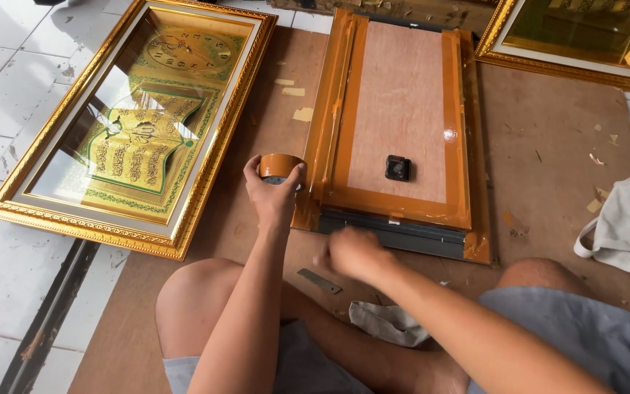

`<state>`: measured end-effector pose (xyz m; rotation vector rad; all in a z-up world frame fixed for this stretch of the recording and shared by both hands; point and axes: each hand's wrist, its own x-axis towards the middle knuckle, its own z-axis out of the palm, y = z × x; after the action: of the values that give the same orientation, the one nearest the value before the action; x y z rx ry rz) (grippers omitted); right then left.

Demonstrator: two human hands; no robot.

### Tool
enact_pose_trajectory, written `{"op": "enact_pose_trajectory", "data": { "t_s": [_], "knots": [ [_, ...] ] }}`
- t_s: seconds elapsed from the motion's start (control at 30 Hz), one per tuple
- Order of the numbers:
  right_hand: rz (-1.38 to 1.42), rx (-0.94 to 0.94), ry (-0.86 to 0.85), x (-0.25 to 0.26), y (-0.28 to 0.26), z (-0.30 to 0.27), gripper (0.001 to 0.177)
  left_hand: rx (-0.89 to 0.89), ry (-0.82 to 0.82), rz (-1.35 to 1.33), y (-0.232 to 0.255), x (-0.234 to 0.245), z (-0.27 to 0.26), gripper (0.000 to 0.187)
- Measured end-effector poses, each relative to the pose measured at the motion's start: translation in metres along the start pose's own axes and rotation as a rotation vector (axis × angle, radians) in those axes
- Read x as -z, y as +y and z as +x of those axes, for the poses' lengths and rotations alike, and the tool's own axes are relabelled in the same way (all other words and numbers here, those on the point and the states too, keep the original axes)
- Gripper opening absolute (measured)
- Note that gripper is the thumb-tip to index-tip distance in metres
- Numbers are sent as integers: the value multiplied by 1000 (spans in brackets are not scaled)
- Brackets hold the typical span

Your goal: Applying adhesive tape to the back of a picture frame to seal the backing board.

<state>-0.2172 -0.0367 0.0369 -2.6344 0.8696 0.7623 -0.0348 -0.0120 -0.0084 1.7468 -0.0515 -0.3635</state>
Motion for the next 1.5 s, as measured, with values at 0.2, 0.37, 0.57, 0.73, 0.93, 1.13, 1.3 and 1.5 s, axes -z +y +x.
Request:
{"op": "enact_pose_trajectory", "data": {
  "t_s": [0.2, 0.37, 0.57, 0.73, 0.93, 1.13, 1.3, 1.5],
  "knots": [
    [417, -68, 357, 64, 31, 49, 31, -12, -16, 12, 7, 3, -11, 103],
    [211, -165, 232, 64, 24, 111, 35, 21, -25, 7, 12, 4, -15, 103],
    [187, -202, 259, 61, 3, 102, 39, 64, -47, -44, 16, 15, -32, 101],
    [218, -2, 287, 23, 42, 64, 72, 77, -86, -53, 18, 25, -32, 99],
    [93, -45, 504, -15, 150, 5, 60, 90, -265, 131, 22, 53, -76, 93],
    [306, -115, 775, -73, 259, 10, 26, 40, -487, -65, -11, 26, -94, 69],
    [1328, -21, 430, -35, 204, -37, 55, -94, -873, -260, -3, 5, -124, 61],
    [1136, 206, 405, -16, 167, -47, 89, -248, -905, 69, -3, -13, -137, 68]
  ]
}}
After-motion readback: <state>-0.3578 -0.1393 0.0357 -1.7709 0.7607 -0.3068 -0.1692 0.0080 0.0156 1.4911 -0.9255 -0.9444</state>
